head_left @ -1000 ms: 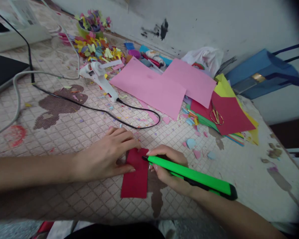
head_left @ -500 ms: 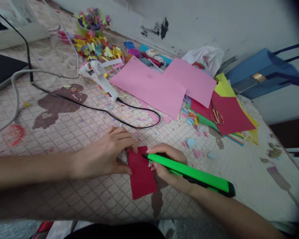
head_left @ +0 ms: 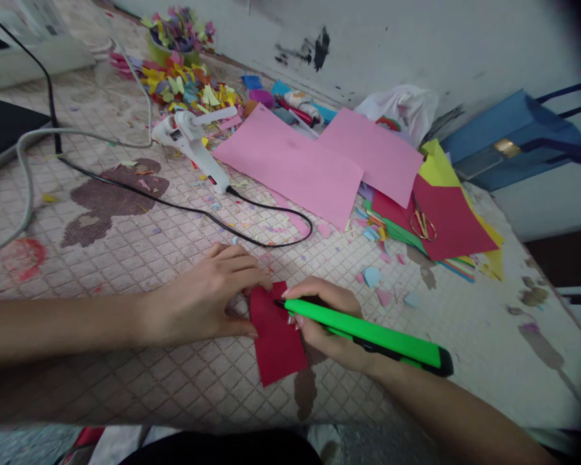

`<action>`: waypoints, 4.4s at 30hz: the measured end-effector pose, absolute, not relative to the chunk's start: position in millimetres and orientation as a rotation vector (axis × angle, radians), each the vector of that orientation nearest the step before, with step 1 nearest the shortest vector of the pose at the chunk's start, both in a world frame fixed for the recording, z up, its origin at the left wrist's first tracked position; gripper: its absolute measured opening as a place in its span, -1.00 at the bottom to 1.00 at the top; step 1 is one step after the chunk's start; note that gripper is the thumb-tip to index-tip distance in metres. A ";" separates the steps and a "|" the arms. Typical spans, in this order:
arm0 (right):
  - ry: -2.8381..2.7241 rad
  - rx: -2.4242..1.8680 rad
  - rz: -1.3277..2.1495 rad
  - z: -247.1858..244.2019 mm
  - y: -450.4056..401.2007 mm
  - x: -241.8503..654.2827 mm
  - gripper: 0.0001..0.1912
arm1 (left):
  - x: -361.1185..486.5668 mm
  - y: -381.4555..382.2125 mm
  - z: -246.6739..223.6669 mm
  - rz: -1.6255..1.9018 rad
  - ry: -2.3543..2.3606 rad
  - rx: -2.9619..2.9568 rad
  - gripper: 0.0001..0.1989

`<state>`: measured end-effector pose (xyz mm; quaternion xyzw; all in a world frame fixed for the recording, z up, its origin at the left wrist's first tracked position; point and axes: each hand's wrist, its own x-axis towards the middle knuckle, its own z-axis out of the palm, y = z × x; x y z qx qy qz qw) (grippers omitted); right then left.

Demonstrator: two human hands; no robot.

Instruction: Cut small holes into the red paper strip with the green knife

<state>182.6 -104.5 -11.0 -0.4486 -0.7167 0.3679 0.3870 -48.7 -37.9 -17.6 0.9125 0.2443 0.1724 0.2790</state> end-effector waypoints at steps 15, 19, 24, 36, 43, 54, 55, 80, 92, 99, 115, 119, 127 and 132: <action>-1.861 -1.146 0.894 -9.8 -103.5 181.4 -0.68 | -48.5 -36.9 -17.3 0.461 0.661 2.463 -0.64; -1.872 -1.145 0.889 -11.7 -103.4 181.9 -0.68 | -49.5 -37.3 -17.5 0.464 0.661 2.461 -0.63; -1.901 -1.102 0.872 -11.1 -101.3 181.1 -0.66 | -50.3 -37.3 -17.1 0.453 0.661 2.465 -0.64; -1.825 -1.132 0.903 -8.0 -103.2 181.5 -0.74 | -48.7 -37.4 -17.2 0.467 0.648 2.461 -0.65; -1.837 -1.143 0.839 -7.8 -102.8 178.9 -0.71 | -48.3 -37.3 -16.9 0.456 0.654 2.466 -0.65; -1.859 -1.108 0.864 -9.6 -103.1 180.3 -0.70 | -48.5 -37.6 -18.6 0.467 0.662 2.475 -0.64; -1.864 -1.106 0.853 -10.1 -102.9 180.2 -0.69 | -48.6 -37.8 -18.6 0.471 0.660 2.477 -0.64; -1.840 -1.113 0.790 -10.3 -105.5 177.7 -0.70 | -47.0 -41.9 -19.1 0.527 0.663 2.493 -0.63; -1.877 -1.094 0.813 -5.0 -104.2 177.9 -0.70 | -47.0 -42.7 -18.0 0.536 0.674 2.490 -0.67; -1.930 -1.104 0.766 -3.5 -103.2 175.3 -0.68 | -46.4 -41.9 -16.6 0.518 0.683 2.493 -0.67; -1.826 -1.156 0.827 -10.5 -108.4 179.7 -0.70 | -45.3 -44.2 -16.5 0.544 0.687 2.529 -0.66; -1.847 -1.165 0.777 -8.5 -107.4 177.4 -0.70 | -45.5 -44.9 -16.1 0.522 0.695 2.536 -0.67; -1.875 -1.148 0.756 -6.1 -106.3 177.0 -0.71 | -44.9 -44.8 -16.4 0.527 0.703 2.545 -0.69; -1.891 -1.134 0.769 -4.8 -106.0 176.7 -0.70 | -44.0 -44.1 -16.8 0.528 0.693 2.541 -0.68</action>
